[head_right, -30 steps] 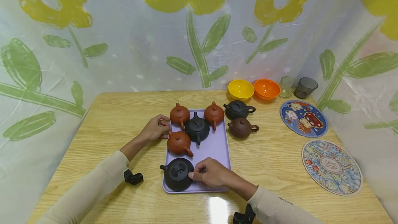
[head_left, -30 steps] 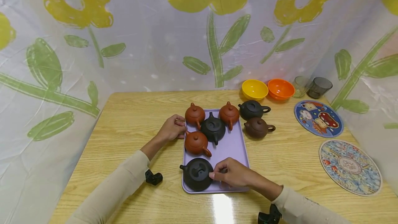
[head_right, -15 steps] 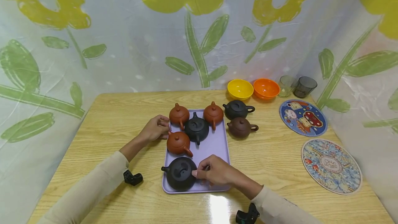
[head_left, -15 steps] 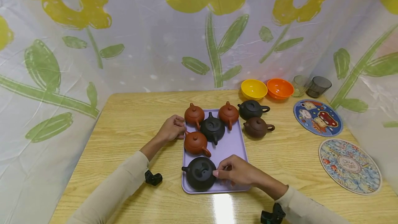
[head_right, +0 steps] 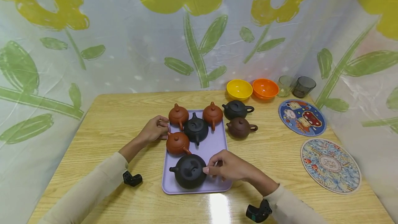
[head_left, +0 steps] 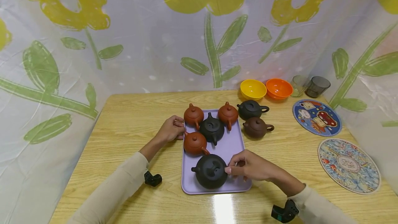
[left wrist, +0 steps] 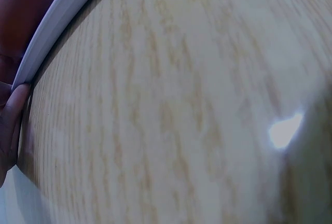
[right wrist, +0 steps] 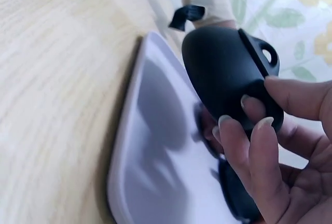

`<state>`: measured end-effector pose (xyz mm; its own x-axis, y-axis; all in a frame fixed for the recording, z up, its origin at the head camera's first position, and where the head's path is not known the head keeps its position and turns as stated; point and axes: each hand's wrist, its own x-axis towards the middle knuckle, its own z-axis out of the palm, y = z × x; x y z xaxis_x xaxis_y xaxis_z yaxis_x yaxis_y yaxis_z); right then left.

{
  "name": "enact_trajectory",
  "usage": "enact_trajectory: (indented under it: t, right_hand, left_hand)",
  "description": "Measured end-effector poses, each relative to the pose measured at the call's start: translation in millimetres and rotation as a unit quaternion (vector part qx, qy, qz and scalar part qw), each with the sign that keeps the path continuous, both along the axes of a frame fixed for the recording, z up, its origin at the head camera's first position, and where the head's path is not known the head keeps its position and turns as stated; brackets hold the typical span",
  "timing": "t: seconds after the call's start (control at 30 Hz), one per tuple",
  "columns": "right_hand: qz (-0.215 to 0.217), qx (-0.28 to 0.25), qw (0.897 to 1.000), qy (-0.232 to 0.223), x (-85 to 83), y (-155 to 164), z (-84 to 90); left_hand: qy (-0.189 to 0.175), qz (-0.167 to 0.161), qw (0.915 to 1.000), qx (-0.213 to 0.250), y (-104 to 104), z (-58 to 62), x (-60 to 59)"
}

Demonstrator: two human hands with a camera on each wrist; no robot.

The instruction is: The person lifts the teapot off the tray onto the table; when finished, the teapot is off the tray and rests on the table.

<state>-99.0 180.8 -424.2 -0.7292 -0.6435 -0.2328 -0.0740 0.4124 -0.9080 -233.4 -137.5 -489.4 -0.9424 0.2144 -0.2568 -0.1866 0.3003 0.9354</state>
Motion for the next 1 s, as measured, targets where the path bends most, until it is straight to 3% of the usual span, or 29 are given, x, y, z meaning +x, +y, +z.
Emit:
enact_trajectory:
  t: [0.27, 0.53, 0.83, 1.0]
  right_hand:
    - [0.028, 0.002, 0.999, 0.020, -6.4, 24, 8.6]
    - [0.029, 0.008, 1.000, 0.005, -10.5, 45, 17.3]
    - [0.048, 0.001, 0.998, 0.031, -19.0, 71, 15.7]
    - [0.052, 0.002, 0.998, 0.036, -24.6, 87, 13.6]
  left_hand:
    - [-0.003, -0.007, 0.9999, 0.010, -2, 0.4, -0.5]
    - [-0.009, -0.017, 0.9997, 0.016, 2, 32.5, 14.1]
    - [-0.016, -0.011, 0.9997, 0.012, 3, 37.0, 16.6]
    - [-0.016, -0.014, 0.9997, 0.008, 2, 30.0, 12.1]
